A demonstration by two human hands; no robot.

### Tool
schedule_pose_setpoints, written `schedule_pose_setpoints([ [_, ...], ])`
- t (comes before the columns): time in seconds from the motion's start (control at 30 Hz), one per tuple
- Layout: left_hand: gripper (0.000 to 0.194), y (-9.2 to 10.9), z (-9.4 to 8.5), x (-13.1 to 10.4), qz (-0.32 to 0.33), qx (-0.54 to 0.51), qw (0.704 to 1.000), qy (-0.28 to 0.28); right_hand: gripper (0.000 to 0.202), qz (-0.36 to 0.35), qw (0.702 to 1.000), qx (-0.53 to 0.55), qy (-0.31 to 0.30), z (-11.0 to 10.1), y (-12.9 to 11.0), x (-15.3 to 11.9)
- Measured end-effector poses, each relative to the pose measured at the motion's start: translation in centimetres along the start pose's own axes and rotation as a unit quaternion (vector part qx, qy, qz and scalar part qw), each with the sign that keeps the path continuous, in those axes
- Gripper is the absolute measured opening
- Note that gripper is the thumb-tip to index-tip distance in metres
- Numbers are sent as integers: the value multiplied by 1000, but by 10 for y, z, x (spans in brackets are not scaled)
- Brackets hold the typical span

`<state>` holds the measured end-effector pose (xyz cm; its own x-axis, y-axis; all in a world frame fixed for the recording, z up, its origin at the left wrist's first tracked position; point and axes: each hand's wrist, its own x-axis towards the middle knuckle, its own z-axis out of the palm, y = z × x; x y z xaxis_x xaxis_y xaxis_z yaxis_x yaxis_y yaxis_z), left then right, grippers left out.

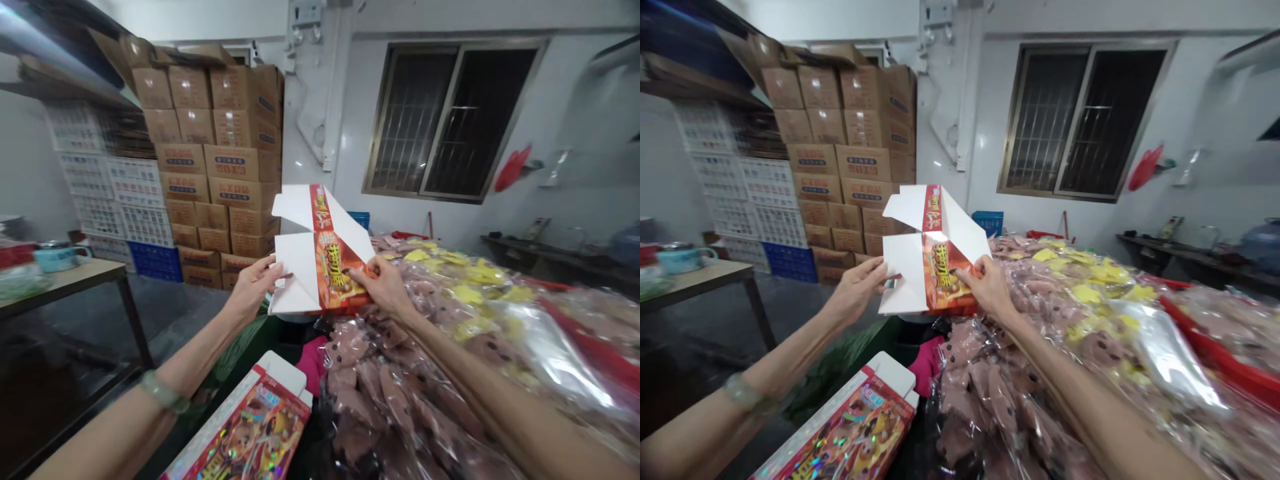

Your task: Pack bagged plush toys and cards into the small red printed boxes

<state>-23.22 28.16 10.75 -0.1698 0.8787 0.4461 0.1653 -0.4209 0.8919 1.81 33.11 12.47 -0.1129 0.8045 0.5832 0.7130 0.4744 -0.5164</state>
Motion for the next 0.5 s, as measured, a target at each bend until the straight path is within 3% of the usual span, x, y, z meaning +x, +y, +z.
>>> schedule_pose_setpoints([
  [0.13, 53, 52, 18, -50, 20, -28, 993, -110, 28, 24, 976, 208, -62, -62, 13, -90],
  [0.23, 45, 84, 48, -100, 57, -11, 980, -189, 26, 66, 926, 346, -134, -99, 11, -147],
  [0.33, 39, 119, 80, -144, 98, 36, 963, -250, 31, 125, 872, 442, -172, -130, -7, -184],
  [0.43, 44, 165, 102, -176, 121, 53, 926, -353, 31, 197, 825, 523, -80, -160, -28, -210],
  [0.5, 46, 197, 108, -191, 159, 88, 885, -428, 30, 211, 813, 543, 5, -181, -37, -225],
])
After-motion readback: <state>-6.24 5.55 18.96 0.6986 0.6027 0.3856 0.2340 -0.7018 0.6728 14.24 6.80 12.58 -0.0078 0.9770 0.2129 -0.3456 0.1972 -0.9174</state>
